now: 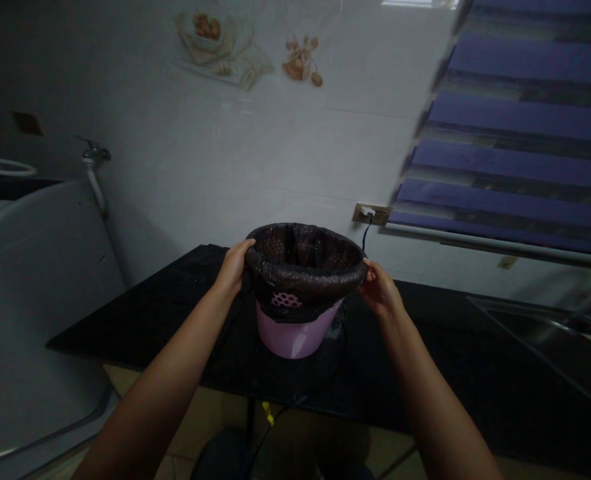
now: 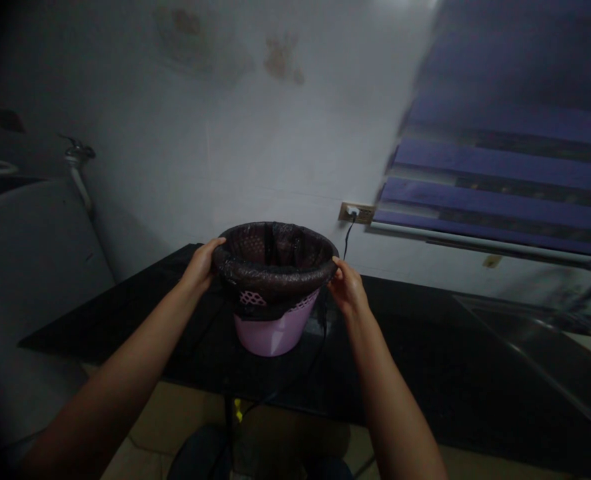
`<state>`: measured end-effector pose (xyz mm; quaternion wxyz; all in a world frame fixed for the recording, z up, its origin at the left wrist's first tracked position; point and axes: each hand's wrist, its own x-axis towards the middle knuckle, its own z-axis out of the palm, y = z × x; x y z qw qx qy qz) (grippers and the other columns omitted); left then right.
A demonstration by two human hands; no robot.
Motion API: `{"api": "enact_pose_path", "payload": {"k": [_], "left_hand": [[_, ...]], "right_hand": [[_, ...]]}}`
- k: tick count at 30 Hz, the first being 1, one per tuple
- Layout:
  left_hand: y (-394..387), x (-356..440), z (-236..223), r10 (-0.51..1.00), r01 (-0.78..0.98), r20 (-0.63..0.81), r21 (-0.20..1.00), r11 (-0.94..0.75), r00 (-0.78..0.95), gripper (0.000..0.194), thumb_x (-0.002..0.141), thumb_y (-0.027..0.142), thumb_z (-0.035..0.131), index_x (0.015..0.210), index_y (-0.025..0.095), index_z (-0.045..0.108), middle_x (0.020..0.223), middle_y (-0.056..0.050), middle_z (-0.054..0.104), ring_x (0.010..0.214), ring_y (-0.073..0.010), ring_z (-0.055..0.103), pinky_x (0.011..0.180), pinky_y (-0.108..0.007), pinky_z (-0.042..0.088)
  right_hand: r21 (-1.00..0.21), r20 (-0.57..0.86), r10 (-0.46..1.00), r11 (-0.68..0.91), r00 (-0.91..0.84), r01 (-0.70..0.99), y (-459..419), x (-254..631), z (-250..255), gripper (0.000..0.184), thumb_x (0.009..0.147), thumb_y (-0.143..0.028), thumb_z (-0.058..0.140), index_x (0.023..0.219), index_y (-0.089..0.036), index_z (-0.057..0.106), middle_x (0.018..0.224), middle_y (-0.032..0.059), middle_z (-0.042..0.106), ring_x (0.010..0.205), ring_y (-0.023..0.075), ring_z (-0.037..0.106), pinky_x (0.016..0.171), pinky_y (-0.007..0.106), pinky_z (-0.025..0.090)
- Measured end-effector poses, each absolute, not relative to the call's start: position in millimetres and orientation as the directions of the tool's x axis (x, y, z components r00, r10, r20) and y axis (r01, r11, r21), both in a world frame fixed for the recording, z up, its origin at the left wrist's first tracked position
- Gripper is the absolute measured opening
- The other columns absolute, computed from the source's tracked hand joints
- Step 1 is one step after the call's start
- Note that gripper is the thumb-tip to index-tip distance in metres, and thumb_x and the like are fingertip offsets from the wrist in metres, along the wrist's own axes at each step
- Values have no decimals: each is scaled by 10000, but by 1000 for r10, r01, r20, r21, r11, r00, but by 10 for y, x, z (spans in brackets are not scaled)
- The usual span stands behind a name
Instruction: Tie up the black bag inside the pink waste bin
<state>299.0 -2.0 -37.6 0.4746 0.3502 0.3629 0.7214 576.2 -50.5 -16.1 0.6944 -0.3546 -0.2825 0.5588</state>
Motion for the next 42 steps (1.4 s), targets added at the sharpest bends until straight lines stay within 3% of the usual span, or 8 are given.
{"api": "enact_pose_path", "payload": {"k": [4,12,17,23,28,32,38,42], "left_hand": [[-26,2993,-373,937,-423,154,860,-284,-315,279,533,370,730,671,147,634,694,-23,602,647,-151,527,573,-248,402],[-59,2991,-376,933,-418,155,861,-289,-326,271,544,366,724,674,147,631,689,-21,600,638,-148,528,568,-248,402],[-75,2988,-379,931,-411,161,863,-293,-327,286,546,382,734,675,153,619,672,-5,584,634,-141,521,555,-234,399],[-78,3001,-363,928,-397,162,869,-296,-336,282,531,376,726,675,155,626,687,-13,588,654,-148,527,561,-236,406],[-62,3002,-364,937,-410,168,865,-289,-306,251,546,364,717,675,170,626,712,-23,599,658,-159,534,555,-247,417],[-37,2994,-380,941,-391,173,876,-282,-291,250,571,374,712,702,173,640,752,-41,619,702,-188,560,584,-269,441],[-22,3000,-362,947,-408,145,876,-257,-285,284,532,377,727,706,170,638,743,-40,602,686,-176,541,588,-264,431],[-27,3011,-342,949,-411,145,875,-256,-282,279,531,374,724,706,173,642,743,-48,606,674,-178,538,575,-265,422]], "right_hand": [[-825,1,979,117,206,-552,-504,5762,-160,240,604,-188,726,584,-169,487,479,-51,516,431,55,471,435,169,406],[-822,5,980,118,200,-558,-482,5760,-156,281,590,-184,723,553,-174,444,469,-53,508,414,49,439,425,172,388],[-830,-12,979,103,202,-547,-475,5775,-158,207,614,-198,718,611,-173,512,514,-46,556,461,66,489,461,183,413],[-826,5,984,106,180,-553,-482,5791,-177,246,602,-205,733,585,-171,490,467,-63,490,442,54,437,441,178,384],[-841,27,980,128,196,-526,-524,5788,-178,234,588,-214,754,636,-177,527,523,-50,532,482,65,465,475,189,401],[-832,10,978,125,210,-541,-541,5786,-180,265,580,-209,754,594,-176,491,451,-64,451,444,58,420,442,183,375],[-829,12,977,128,211,-544,-556,5796,-197,223,602,-207,747,637,-168,530,519,-42,535,459,57,445,445,178,398],[-830,5,975,129,223,-543,-583,5797,-190,245,611,-207,750,609,-169,507,475,-48,489,436,55,433,427,180,387]]}}
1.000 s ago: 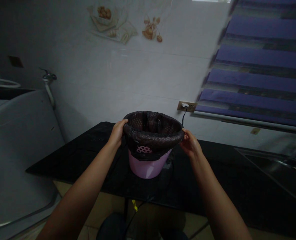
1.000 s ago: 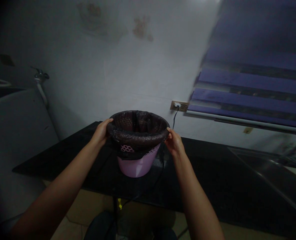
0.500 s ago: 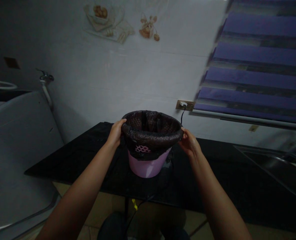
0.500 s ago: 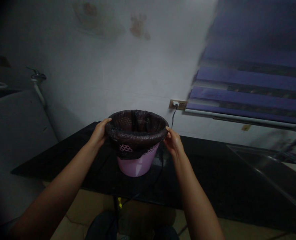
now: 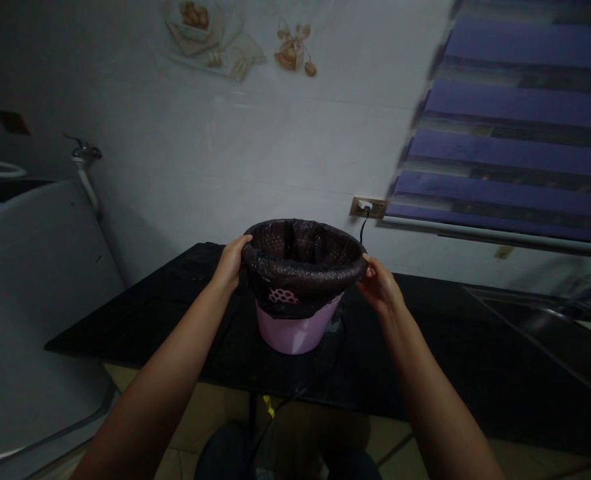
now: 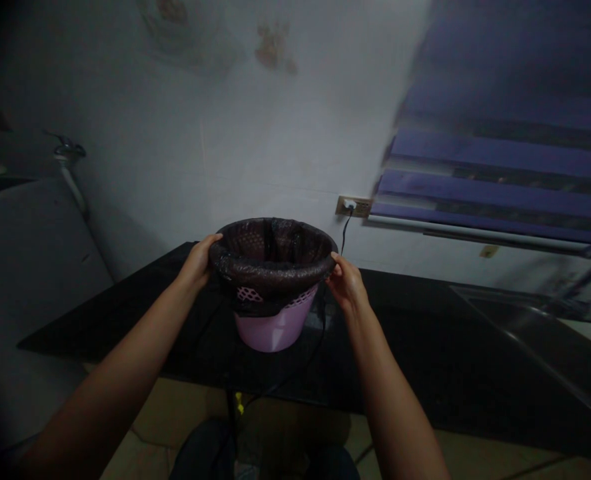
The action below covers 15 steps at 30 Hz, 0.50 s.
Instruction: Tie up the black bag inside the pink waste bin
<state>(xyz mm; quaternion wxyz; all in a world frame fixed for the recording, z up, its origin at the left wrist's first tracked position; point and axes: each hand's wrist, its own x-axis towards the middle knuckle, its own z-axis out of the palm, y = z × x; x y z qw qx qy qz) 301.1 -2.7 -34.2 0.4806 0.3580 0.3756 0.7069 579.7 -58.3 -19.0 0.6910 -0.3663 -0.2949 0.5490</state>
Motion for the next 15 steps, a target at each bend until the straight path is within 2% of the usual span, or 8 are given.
{"api": "enact_pose_path", "payload": {"k": [5,10,15], "left_hand": [[-28,3025,-329,951,-402,143,881,-248,-273,284,539,380,712,714,170,635,721,-35,594,648,-171,530,564,-260,399],[-16,3031,-323,961,-415,134,881,-228,-243,278,553,370,698,716,153,644,717,-41,607,627,-164,527,555,-261,396],[4,3028,-337,959,-421,138,877,-234,-246,245,574,354,702,707,154,654,712,-50,604,615,-161,530,539,-258,402]], "right_hand": [[-827,23,975,143,223,-543,-610,5791,-182,333,593,-215,770,542,-174,443,398,-73,370,399,45,382,434,179,391],[-835,9,974,132,227,-534,-657,5767,-158,273,593,-219,769,595,-169,500,464,-57,479,431,52,431,442,176,393],[-830,-9,975,116,222,-546,-688,5762,-148,258,585,-214,767,602,-168,514,476,-55,504,423,51,434,434,176,397]]}}
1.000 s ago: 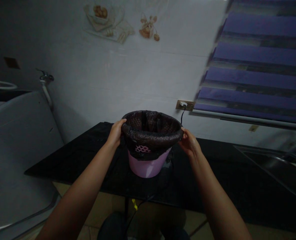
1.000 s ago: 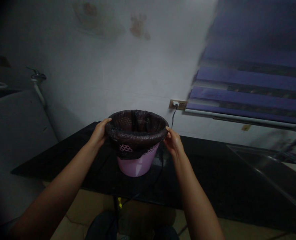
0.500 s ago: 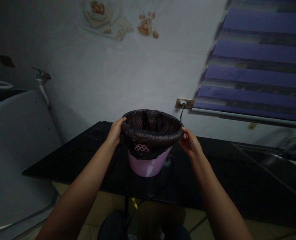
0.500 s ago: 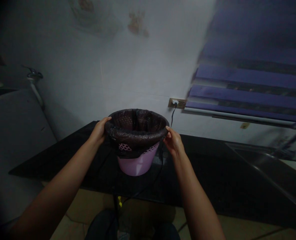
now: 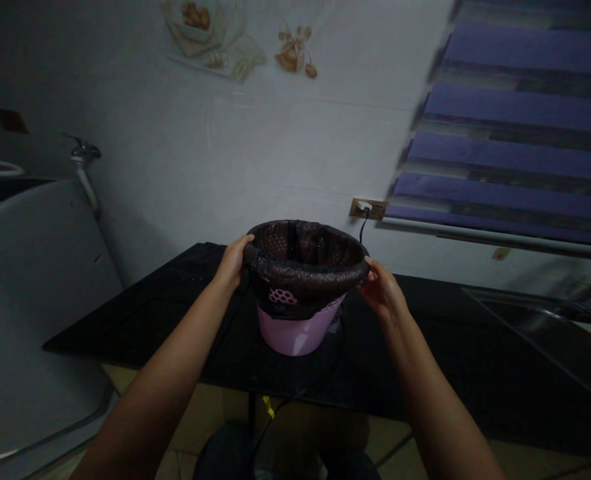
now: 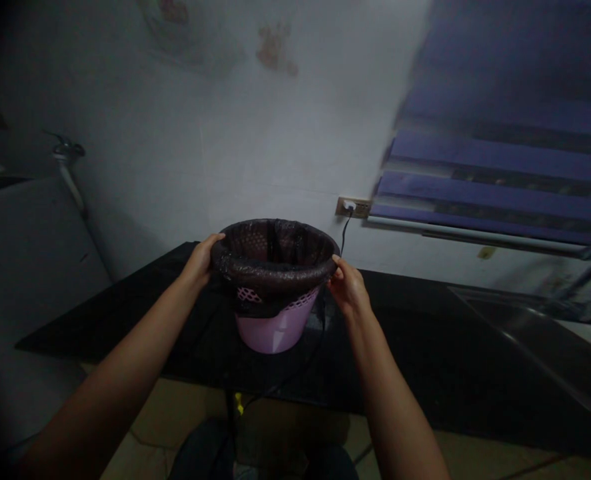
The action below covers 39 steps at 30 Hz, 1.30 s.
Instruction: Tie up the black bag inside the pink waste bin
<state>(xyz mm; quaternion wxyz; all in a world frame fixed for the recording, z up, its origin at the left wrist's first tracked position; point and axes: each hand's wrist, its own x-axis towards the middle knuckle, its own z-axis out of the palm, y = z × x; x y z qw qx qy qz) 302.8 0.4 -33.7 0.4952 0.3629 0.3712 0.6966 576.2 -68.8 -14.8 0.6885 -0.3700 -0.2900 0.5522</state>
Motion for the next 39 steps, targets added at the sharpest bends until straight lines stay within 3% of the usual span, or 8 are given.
{"api": "enact_pose_path", "payload": {"k": [6,15,22,39], "left_hand": [[32,3020,-348,964,-427,153,873,-235,-219,239,577,357,712,707,163,661,711,-48,619,615,-168,540,542,-260,415],[33,3032,-328,964,-416,144,880,-229,-224,243,568,370,712,698,174,650,703,-51,605,588,-167,530,514,-265,396],[69,3028,-326,974,-420,114,888,-188,-195,314,527,401,719,721,166,644,662,-21,609,570,-154,532,519,-251,406],[137,3016,-340,985,-457,115,874,-162,-129,267,557,385,719,700,172,648,657,-49,621,581,-175,553,531,-271,424]], "right_hand": [[-839,19,974,139,227,-526,-711,5770,-176,263,556,-247,780,633,-167,541,509,-43,536,439,58,461,433,177,403],[-849,9,971,134,238,-512,-760,5764,-164,369,559,-264,781,560,-181,422,428,-64,411,391,42,359,392,174,342],[-832,26,969,158,247,-532,-830,5721,-134,452,475,-257,811,543,-183,371,419,-85,343,386,26,299,388,167,330],[-825,67,966,195,250,-530,-907,5676,-136,446,528,-254,781,557,-190,340,445,-87,281,390,22,228,393,188,287]]}}
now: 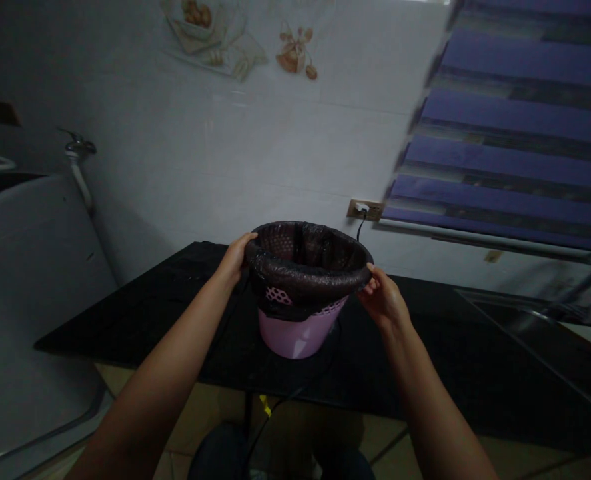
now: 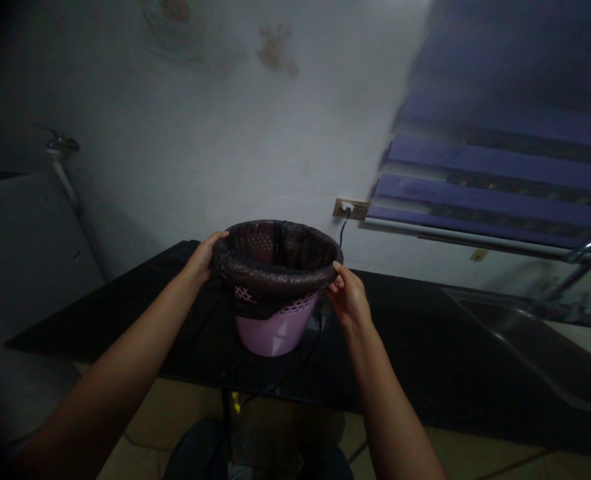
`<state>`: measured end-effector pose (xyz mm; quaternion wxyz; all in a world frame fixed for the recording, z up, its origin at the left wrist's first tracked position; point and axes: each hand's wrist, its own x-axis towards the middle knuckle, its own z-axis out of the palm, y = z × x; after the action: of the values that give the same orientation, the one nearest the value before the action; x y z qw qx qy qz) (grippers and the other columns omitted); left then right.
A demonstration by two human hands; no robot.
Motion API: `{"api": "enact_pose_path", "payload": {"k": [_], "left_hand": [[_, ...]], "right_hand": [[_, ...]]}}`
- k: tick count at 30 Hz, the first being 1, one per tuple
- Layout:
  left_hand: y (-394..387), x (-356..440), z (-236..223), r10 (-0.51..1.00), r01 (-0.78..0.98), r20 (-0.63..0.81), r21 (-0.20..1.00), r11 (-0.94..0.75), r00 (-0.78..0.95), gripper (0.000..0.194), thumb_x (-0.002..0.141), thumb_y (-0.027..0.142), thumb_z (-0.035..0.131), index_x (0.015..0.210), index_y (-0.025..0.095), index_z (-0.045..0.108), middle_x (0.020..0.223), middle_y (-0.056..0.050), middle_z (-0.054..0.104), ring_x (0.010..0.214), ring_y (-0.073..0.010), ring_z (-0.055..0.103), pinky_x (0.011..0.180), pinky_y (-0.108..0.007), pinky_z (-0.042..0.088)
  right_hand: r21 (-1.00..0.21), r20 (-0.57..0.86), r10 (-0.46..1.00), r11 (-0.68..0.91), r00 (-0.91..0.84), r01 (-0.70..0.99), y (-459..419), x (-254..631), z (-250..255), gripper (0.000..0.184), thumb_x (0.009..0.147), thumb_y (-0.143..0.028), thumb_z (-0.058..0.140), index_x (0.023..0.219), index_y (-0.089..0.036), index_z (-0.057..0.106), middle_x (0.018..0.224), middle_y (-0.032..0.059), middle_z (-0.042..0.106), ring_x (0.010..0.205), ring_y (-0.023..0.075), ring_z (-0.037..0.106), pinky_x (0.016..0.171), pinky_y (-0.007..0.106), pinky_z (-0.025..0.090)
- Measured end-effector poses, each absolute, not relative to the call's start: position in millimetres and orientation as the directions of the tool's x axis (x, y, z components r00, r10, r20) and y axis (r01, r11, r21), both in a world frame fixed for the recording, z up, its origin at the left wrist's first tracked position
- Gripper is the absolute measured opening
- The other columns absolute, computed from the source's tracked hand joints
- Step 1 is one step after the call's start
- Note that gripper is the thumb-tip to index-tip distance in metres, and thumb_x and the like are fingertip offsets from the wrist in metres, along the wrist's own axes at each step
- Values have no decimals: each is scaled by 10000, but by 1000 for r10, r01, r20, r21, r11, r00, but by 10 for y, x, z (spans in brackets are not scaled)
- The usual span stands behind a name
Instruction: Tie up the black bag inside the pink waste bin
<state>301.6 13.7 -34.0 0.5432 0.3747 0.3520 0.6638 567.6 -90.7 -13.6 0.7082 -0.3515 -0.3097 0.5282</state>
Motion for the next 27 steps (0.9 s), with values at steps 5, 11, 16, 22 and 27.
{"api": "enact_pose_path", "payload": {"k": [5,11,16,22,27], "left_hand": [[144,3022,-331,989,-478,89,868,-137,-121,262,538,371,722,693,173,649,658,-43,624,575,-166,546,531,-264,426],[142,3028,-315,989,-482,81,867,-129,-120,250,551,361,705,691,164,637,658,-45,624,567,-164,547,529,-261,419],[131,3027,-302,992,-468,61,877,-107,-113,263,542,352,695,711,167,619,646,-5,616,545,-144,537,515,-241,417],[107,3038,-261,994,-493,57,865,-97,-95,214,555,323,679,685,164,618,637,-24,623,549,-152,543,521,-248,423],[84,3048,-237,995,-502,37,861,-76,-88,193,564,317,674,671,163,630,620,-24,622,536,-151,534,510,-250,418]], "right_hand": [[-819,73,969,193,234,-540,-899,5698,-161,454,535,-254,788,560,-191,339,448,-89,272,392,22,218,389,193,265],[-815,56,970,182,238,-549,-895,5691,-165,437,543,-245,786,533,-186,352,431,-87,281,391,21,215,396,185,279],[-815,46,968,179,247,-551,-901,5688,-180,471,512,-271,805,520,-183,342,415,-88,281,382,19,245,387,182,291],[-809,64,968,193,242,-555,-908,5687,-188,453,524,-258,799,524,-175,353,409,-91,300,372,12,244,398,171,322],[-811,55,967,189,248,-554,-922,5671,-171,445,533,-253,788,520,-176,349,403,-92,300,366,13,248,388,171,308]]}}
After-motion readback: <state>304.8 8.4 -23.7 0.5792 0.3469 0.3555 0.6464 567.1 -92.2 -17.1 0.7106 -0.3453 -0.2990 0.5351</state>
